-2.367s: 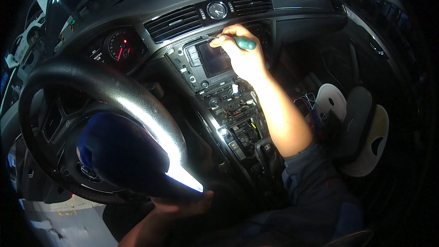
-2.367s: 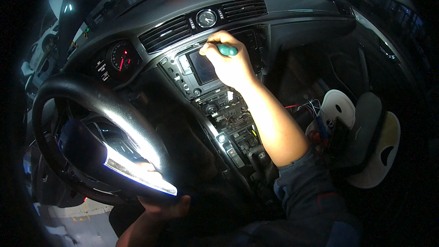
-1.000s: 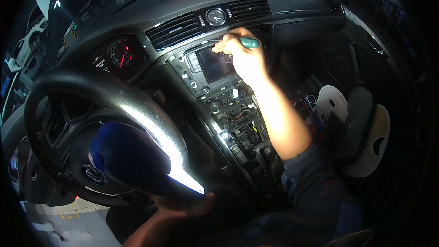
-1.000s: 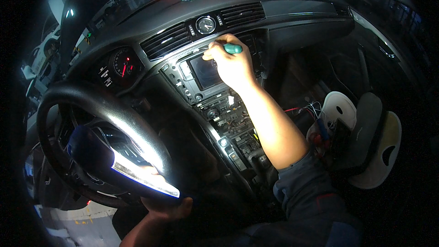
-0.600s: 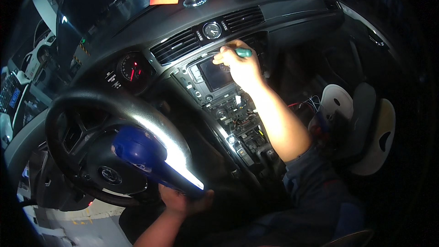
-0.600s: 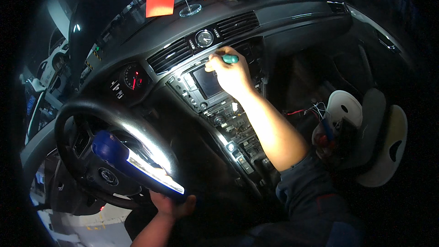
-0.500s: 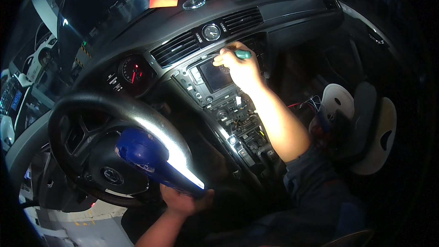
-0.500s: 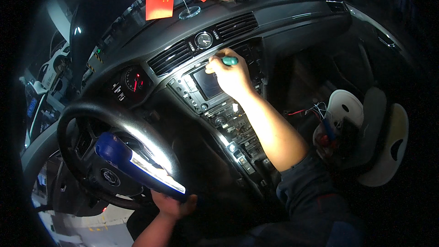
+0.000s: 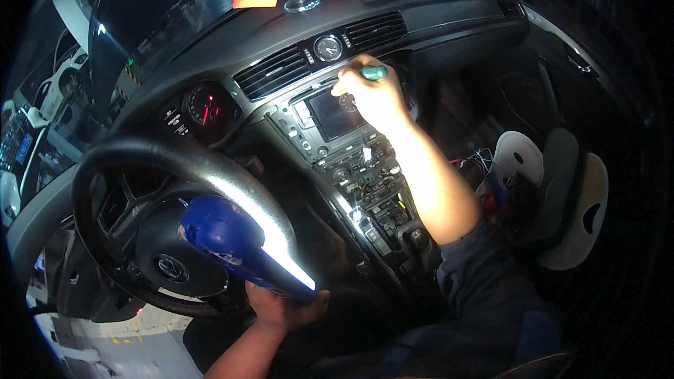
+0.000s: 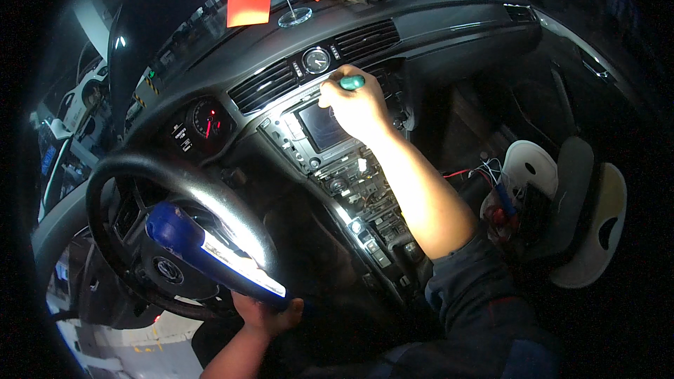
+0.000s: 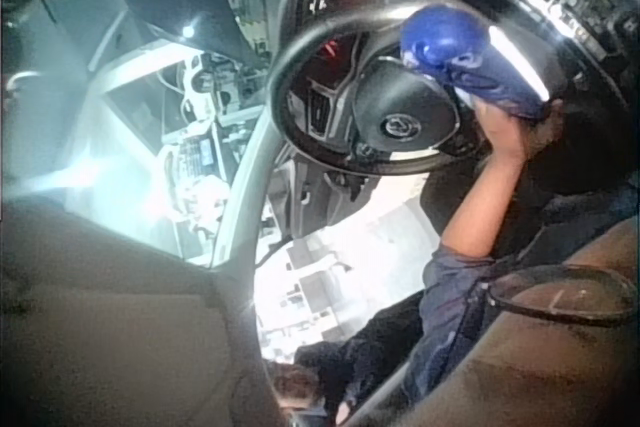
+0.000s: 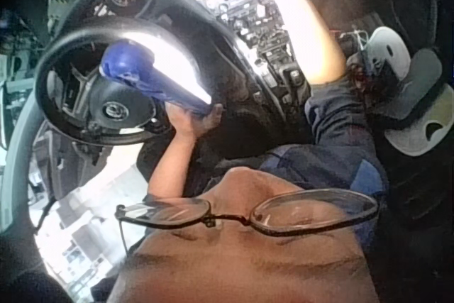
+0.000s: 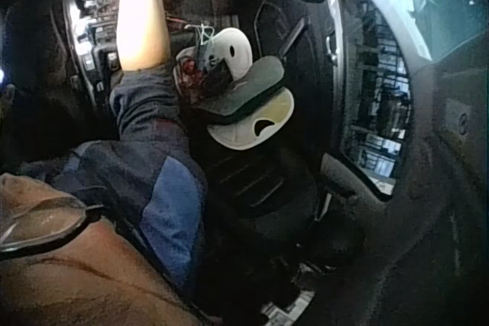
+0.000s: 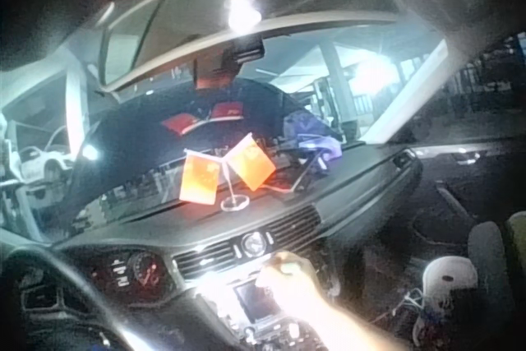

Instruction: The person works inside a car, using a flashlight to illuminate the dashboard area. They remove a panel, connect wires, and use a screwdriver to adjust components within the dashboard.

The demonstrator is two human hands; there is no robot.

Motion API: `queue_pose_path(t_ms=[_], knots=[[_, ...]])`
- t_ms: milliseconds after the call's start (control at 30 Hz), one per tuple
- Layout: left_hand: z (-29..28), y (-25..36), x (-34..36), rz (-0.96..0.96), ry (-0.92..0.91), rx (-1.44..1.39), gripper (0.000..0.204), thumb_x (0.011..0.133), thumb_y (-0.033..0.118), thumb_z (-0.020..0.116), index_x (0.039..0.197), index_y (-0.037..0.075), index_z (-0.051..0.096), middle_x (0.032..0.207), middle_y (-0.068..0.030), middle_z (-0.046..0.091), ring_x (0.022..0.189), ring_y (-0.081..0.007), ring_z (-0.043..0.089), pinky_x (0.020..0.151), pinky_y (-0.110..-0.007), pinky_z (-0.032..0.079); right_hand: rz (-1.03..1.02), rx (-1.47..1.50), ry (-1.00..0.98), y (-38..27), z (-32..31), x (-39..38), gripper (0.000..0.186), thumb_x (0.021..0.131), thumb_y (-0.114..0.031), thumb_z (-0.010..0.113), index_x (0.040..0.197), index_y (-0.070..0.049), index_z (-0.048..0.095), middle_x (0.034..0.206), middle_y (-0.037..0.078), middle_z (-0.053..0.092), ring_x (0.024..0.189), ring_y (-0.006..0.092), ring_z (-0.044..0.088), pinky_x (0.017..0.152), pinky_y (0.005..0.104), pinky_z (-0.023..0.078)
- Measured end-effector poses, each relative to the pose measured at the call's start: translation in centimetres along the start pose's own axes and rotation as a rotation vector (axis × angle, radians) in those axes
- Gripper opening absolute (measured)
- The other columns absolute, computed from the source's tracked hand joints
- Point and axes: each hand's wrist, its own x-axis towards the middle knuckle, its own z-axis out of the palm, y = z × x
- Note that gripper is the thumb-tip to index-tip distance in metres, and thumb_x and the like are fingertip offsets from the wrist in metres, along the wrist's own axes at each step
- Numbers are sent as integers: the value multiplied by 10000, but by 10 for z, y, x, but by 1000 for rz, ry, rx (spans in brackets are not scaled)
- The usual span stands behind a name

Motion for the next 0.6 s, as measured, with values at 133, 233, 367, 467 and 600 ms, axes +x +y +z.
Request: queue_pose_path(t_ms=[133, 233, 367, 467, 600], knots=[[3, -5, -8, -23, 2, -79, 816, 840, 578, 777, 1415, 66, 507, 1266, -171, 588, 1132, -355, 609, 931, -463, 497, 31, -164, -74, -9, -2, 10, 105, 904, -101, 732, 883, -2, 706, 769, 60, 736, 680, 94, 673, 619, 254, 520], [5, -6, -9, -92, 8, -280, 860, 818, 575, 806, 1432, 60, 492, 1269, -170, 590, 1141, -350, 609, 937, -466, 500, 29, -189, -106, -13, -2, 14, 93, 892, -97, 751, 899, -8, 725, 766, 50, 728, 647, 79, 646, 561, 247, 493], [1, -5, -7, -81, -31, -259, 883, 805, 548, 834, 1445, 59, 470, 1304, -180, 557, 1176, -334, 584, 962, -458, 492, 35, -171, -113, -15, 1, 13, 75, 896, -84, 745, 904, -12, 723, 780, 50, 729, 663, 81, 647, 580, 249, 499], [-2, -4, -6, -62, -45, -239, 887, 810, 532, 837, 1454, 58, 454, 1331, -187, 526, 1201, -331, 565, 973, -452, 487, 17, -204, -84, -14, 1, 6, 79, 902, -83, 741, 914, -9, 719, 786, 50, 728, 694, 87, 655, 626, 257, 517], [-1, -4, -6, -83, -52, -274, 923, 810, 531, 841, 1479, 54, 420, 1345, -187, 504, 1221, -336, 551, 990, -455, 484, -49, -187, -74, -7, 0, 0, 62, 879, -50, 740, 915, -6, 716, 817, 37, 750, 749, 84, 669, 706, 252, 523]])
